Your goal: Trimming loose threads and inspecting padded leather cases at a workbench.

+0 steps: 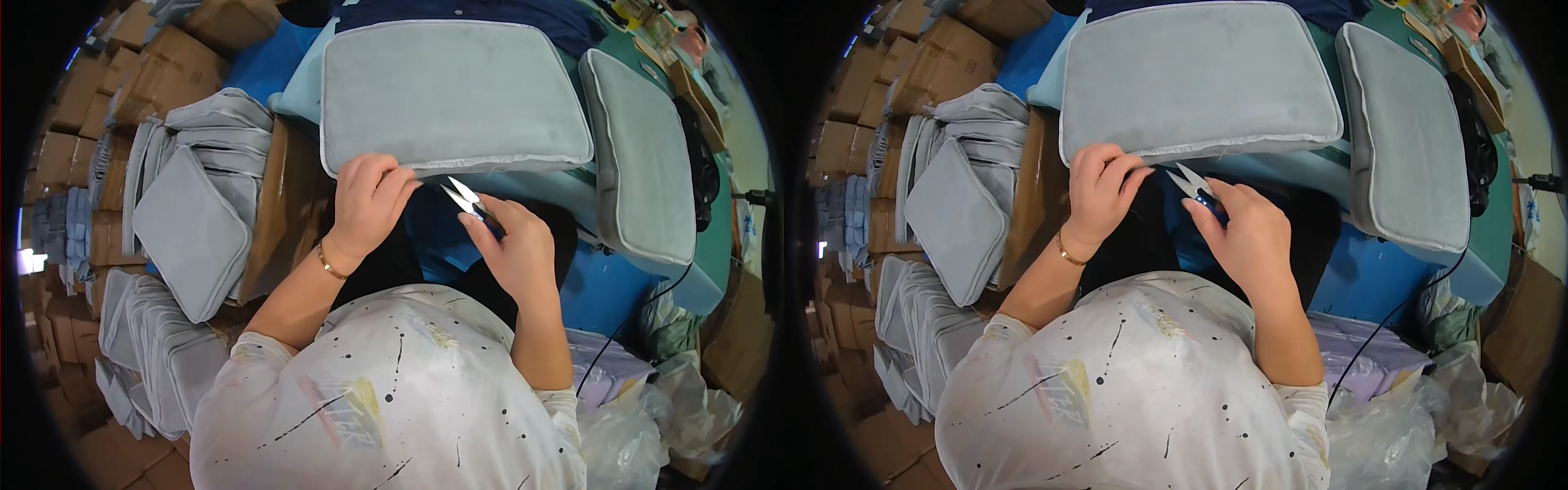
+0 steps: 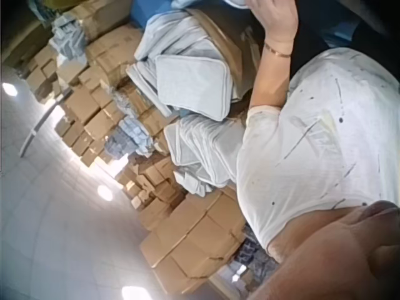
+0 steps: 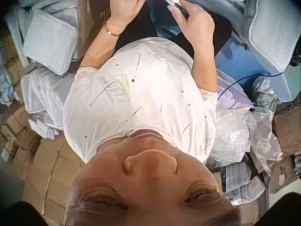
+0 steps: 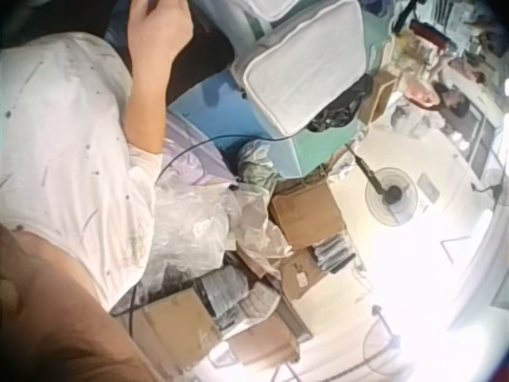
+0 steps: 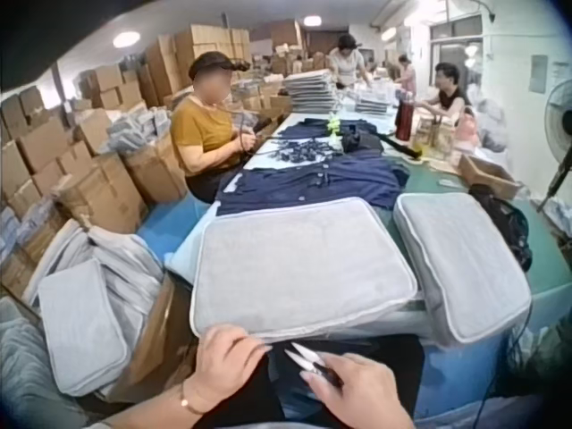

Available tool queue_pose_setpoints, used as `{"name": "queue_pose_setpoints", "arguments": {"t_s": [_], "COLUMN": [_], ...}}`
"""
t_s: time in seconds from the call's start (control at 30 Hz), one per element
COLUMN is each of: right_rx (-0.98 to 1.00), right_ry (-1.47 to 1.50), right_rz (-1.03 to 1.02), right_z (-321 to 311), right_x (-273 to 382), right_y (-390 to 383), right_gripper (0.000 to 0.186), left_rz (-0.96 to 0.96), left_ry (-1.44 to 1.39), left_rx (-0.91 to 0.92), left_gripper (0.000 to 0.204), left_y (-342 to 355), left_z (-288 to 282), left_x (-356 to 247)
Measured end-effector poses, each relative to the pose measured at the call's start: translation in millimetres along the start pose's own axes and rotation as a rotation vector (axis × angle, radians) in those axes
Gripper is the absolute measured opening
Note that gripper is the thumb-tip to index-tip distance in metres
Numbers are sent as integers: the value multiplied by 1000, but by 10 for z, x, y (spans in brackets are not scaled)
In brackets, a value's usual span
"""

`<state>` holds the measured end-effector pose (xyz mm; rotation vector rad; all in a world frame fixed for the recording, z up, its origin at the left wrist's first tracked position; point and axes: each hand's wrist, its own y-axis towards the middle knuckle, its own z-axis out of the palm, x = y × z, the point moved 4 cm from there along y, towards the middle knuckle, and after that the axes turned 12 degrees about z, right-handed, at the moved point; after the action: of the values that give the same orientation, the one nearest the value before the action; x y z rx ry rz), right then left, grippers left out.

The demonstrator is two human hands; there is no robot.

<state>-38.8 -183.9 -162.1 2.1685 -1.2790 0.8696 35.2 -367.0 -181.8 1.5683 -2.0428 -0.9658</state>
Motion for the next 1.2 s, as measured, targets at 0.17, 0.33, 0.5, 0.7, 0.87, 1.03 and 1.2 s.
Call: {"name": "queue_pose_setpoints", "arguments": {"t_s": [0.17, 0.33, 0.5, 0.7, 0.87, 1.03, 1.2], "right_rx": [22, -21, -24, 5, -1, 16, 82], "right_ry": [-75, -222, -216, -279, -282, -333, -384], "right_rz": [-43, -105, -118, -161, -170, -183, -190], "right_z": [72, 115, 119, 125, 118, 113, 47], "right_x": [92, 184, 178, 239, 261, 304, 352], "right_y": [91, 160, 203, 276, 316, 353, 289], "right_gripper": [31, 29, 29, 30, 32, 33, 30], "left_rz": [50, 11, -26, -24, -19, 10, 29], "left_ry": [141, 116, 97, 64, 24, 4, -13], "left_rx": [-105, -123, -105, -121, -107, -117, -107], "left_gripper": [25, 21, 17, 19, 20, 23, 25], "left_y": [-33, -50, -88, -121, -126, -130, -215], "left_z": [48, 61, 69, 65, 63, 56, -8], "left_x": [-38, -82, -88, -95, -99, -103, -80]}}
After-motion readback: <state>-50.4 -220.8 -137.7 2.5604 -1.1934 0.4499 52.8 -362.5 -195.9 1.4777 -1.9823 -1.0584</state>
